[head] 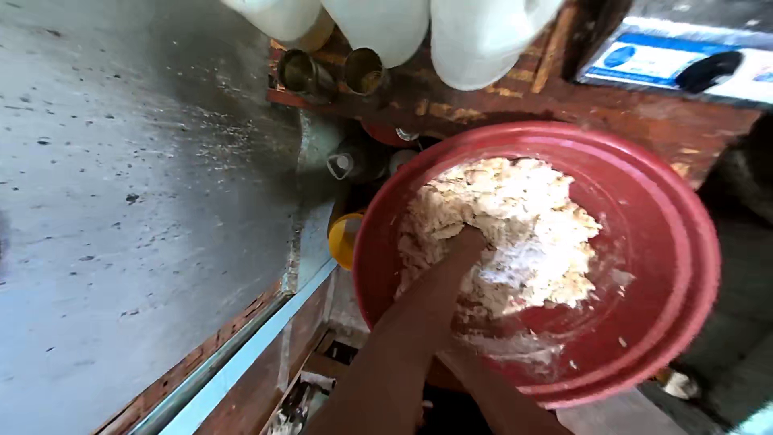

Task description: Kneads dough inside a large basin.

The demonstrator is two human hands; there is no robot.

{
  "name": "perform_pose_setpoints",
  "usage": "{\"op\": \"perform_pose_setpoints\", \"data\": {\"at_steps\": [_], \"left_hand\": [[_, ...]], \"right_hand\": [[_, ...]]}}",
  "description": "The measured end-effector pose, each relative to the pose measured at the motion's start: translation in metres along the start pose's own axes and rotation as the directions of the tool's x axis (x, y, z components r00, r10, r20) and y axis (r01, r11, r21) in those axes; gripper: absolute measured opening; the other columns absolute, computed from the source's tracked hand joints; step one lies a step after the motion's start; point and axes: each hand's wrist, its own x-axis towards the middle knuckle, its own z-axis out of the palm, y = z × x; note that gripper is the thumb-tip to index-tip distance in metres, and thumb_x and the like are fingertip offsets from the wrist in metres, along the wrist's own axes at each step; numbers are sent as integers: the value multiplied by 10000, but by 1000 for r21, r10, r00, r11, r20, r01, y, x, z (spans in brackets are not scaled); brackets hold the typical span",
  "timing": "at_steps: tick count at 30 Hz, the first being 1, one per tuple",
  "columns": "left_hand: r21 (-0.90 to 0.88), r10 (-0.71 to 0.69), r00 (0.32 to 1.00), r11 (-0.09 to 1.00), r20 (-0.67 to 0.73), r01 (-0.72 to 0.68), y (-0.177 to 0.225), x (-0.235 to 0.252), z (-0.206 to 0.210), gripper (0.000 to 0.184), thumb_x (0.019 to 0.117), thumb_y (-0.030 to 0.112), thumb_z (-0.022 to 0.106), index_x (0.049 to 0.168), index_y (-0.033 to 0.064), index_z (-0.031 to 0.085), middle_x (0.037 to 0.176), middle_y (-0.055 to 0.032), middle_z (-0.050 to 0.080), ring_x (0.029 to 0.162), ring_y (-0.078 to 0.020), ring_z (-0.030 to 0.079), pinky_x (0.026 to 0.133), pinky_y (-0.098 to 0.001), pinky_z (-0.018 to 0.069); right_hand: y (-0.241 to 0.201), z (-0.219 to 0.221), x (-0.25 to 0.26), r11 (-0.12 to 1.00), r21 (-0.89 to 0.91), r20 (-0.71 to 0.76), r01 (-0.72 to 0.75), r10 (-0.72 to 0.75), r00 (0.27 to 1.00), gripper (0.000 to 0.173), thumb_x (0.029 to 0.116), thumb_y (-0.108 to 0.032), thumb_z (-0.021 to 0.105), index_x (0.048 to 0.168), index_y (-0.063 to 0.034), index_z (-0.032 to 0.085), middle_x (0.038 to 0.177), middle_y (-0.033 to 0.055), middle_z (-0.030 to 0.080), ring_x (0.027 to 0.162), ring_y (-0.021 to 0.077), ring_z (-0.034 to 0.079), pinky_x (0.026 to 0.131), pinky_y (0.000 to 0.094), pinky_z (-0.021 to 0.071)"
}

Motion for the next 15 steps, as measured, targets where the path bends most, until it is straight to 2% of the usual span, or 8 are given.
{"op": "perform_pose_setpoints", "data": {"at_steps": [2, 3, 6, 8, 10, 11, 13, 15], "left_hand": [[-43, 51, 999, 998, -17, -51, -5, -7, 7, 410, 960, 74, 654, 1351, -32, 595, 1450, -230, 547, 1373, -394, 498, 1130, -552, 413], [-78, 37, 999, 996, -38, -40, -5, -8, 10, 372, 971, 90, 649, 1318, -39, 613, 1411, -235, 575, 1342, -396, 528, 1112, -557, 431], [-159, -78, 990, 986, -115, 59, -3, 11, 24, 382, 988, 214, 643, 1234, -77, 641, 1300, -279, 631, 1243, -425, 593, 1053, -583, 463], [-222, -101, 977, 973, -189, 58, -3, 15, 35, 352, 984, 172, 635, 1222, -87, 635, 1286, -285, 632, 1233, -429, 593, 1048, -577, 465], [-279, -169, 963, 954, -209, 107, -3, 18, 45, 342, 965, 144, 649, 1204, -100, 634, 1269, -297, 633, 1213, -444, 600, 1020, -594, 478], [-292, -192, 958, 948, -213, 125, -1, 16, 48, 345, 973, 136, 639, 1221, -105, 623, 1292, -303, 620, 1236, -448, 585, 1036, -594, 469], [-329, -226, 938, 935, -262, 133, 0, 9, 58, 330, 986, 116, 614, 1227, -109, 613, 1307, -305, 608, 1254, -442, 573, 1048, -582, 460], [-347, -219, 920, 932, -325, 99, -6, -2, 77, 319, 957, 72, 650, 1218, -106, 613, 1311, -299, 603, 1265, -429, 563, 1060, -562, 456]], "right_hand": [[101, 35, 17, 978, -195, -95, 69, -88, 992, 673, 999, -396, 604, 1514, 13, 462, 1575, 259, 427, 1481, 433, 375, 1202, 622, 304], [146, 29, 12, 966, -253, -127, 53, -88, 988, 728, 971, -457, 627, 1526, -18, 459, 1581, 251, 422, 1475, 453, 377, 1185, 662, 312], [232, -61, -31, 919, -388, -237, -69, -27, 971, 604, 987, -353, 613, 1507, -67, 498, 1523, 264, 482, 1414, 502, 427, 1130, 718, 339], [259, -142, -36, 801, -596, -311, -62, -159, 937, 364, 1044, -180, 529, 1364, -34, 624, 1407, 261, 587, 1351, 499, 496, 1126, 718, 331], [275, -202, -24, 635, -772, -308, -20, -346, 886, 286, 993, -55, 584, 1253, -46, 704, 1413, 188, 611, 1409, 426, 468, 1208, 673, 255], [272, -225, -21, 559, -829, -285, -18, -394, 874, 301, 965, -9, 592, 1243, -32, 706, 1433, 189, 596, 1440, 427, 431, 1228, 685, 197], [258, -247, -22, 455, -886, -301, -93, -409, 861, 377, 942, 56, 592, 1310, 1, 656, 1500, 207, 531, 1478, 438, 372, 1225, 702, 176], [260, -227, -31, 519, -833, -417, -192, -360, 834, 449, 961, 12, 603, 1408, -2, 574, 1595, 210, 408, 1528, 451, 266, 1235, 694, 172]]}}
